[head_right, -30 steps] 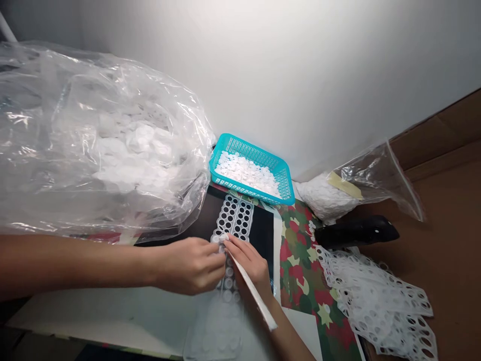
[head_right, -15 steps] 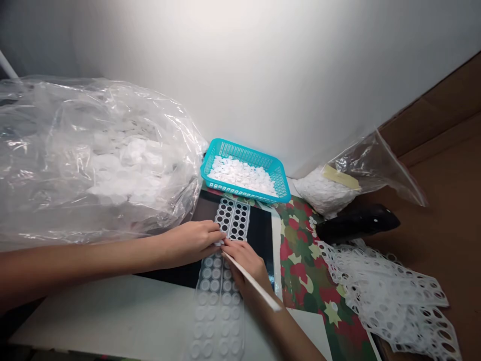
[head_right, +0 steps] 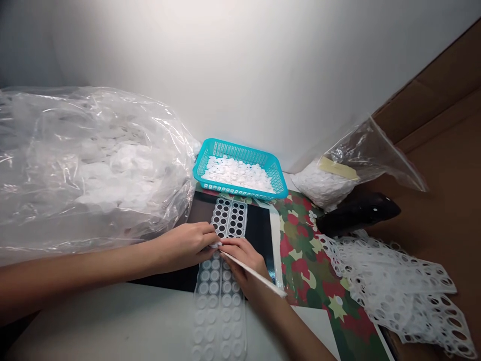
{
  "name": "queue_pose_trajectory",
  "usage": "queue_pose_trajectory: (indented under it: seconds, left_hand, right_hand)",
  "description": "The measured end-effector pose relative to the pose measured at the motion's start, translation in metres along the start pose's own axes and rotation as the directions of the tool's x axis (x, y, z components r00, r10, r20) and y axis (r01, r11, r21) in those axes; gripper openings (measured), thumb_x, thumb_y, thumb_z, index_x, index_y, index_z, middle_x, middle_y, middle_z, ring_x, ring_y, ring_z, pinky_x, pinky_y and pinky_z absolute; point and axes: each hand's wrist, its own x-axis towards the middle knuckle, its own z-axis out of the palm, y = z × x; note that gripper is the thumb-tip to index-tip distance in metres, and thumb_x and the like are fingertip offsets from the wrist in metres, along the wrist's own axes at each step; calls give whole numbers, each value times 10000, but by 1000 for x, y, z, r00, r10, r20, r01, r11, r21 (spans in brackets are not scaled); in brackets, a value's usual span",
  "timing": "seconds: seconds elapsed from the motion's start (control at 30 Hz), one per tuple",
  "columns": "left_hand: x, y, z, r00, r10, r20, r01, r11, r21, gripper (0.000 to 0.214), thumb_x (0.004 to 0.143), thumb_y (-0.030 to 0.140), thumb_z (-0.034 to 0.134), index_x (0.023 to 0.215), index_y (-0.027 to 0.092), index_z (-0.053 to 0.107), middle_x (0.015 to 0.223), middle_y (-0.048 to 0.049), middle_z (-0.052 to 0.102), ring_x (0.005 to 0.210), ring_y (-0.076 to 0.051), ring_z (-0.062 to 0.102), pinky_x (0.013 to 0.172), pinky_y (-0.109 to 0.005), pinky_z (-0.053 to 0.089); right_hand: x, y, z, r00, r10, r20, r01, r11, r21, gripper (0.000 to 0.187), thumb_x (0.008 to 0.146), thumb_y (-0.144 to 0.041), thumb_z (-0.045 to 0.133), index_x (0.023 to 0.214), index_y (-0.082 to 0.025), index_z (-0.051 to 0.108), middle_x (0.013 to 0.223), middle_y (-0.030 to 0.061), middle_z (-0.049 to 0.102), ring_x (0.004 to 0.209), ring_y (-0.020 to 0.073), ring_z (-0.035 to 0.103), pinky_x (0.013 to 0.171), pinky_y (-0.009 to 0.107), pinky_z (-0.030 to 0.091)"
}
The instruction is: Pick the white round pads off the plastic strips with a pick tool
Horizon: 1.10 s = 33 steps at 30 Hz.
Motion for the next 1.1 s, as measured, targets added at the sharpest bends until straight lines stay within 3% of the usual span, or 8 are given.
queue_pose_trajectory:
  seconds: [0.13, 0.43, 0.57, 0.7, 0.9, 1.1]
  left_hand:
    - [1, 0, -7, 996, -47, 74, 48, 999, -10, 62, 776, 138, 558, 762, 123, 616, 744, -36, 611, 675, -171, 600, 586, -260, 472]
    - [4, 0, -16, 992, -56, 113, 49, 997, 59, 122, 833, 159, 546, 740, 131, 620, 681, -16, 602, 603, -151, 581, 538, -256, 428]
    - [3, 2, -27, 994, 45, 102, -61, 986, 154, 148, 834, 106, 535, 705, 126, 606, 677, -18, 590, 626, -139, 553, 537, -249, 409]
    - [3, 2, -54, 984, 151, 95, -173, 943, 285, 251, 835, 23, 459, 645, 124, 587, 718, -31, 590, 647, -118, 524, 554, -238, 403]
    - [19, -11, -94, 984, -85, -159, 108, 984, 141, 273, 906, 142, 375, 853, 98, 639, 751, -30, 600, 663, -102, 550, 606, -237, 431]
    - [63, -34, -113, 954, -255, -160, 281, 944, 174, 272, 881, 208, 438, 736, 88, 634, 633, -22, 544, 607, -105, 535, 589, -244, 387]
  right_hand:
    - [-1, -2, 0, 999, 48, 8, -48, 999, 4, 236, 916, -189, 444, 1047, -187, 640, 965, 77, 605, 826, 140, 630, 705, 233, 546]
    - [-2, 2, -1, 999, -36, 25, 37, 999, -34, 229, 913, -157, 459, 1073, -186, 620, 994, 73, 633, 940, 144, 630, 843, 249, 532]
    - [-2, 2, 0, 997, -70, 16, 71, 995, -70, 237, 918, -156, 449, 1077, -182, 622, 1032, 87, 646, 967, 150, 635, 860, 266, 539]
    - [-4, 12, 6, 988, -151, 40, 154, 983, -102, 262, 916, -157, 460, 1137, -184, 597, 1141, 93, 644, 1071, 169, 604, 932, 318, 517]
    - [-9, 23, 15, 988, -152, 37, 156, 981, -117, 280, 908, -163, 469, 1154, -215, 595, 1225, 77, 612, 1127, 178, 576, 953, 336, 509]
    - [-11, 19, 13, 995, -81, 51, 86, 989, -121, 274, 890, -159, 499, 1129, -239, 608, 1201, 65, 614, 1084, 180, 599, 921, 319, 526]
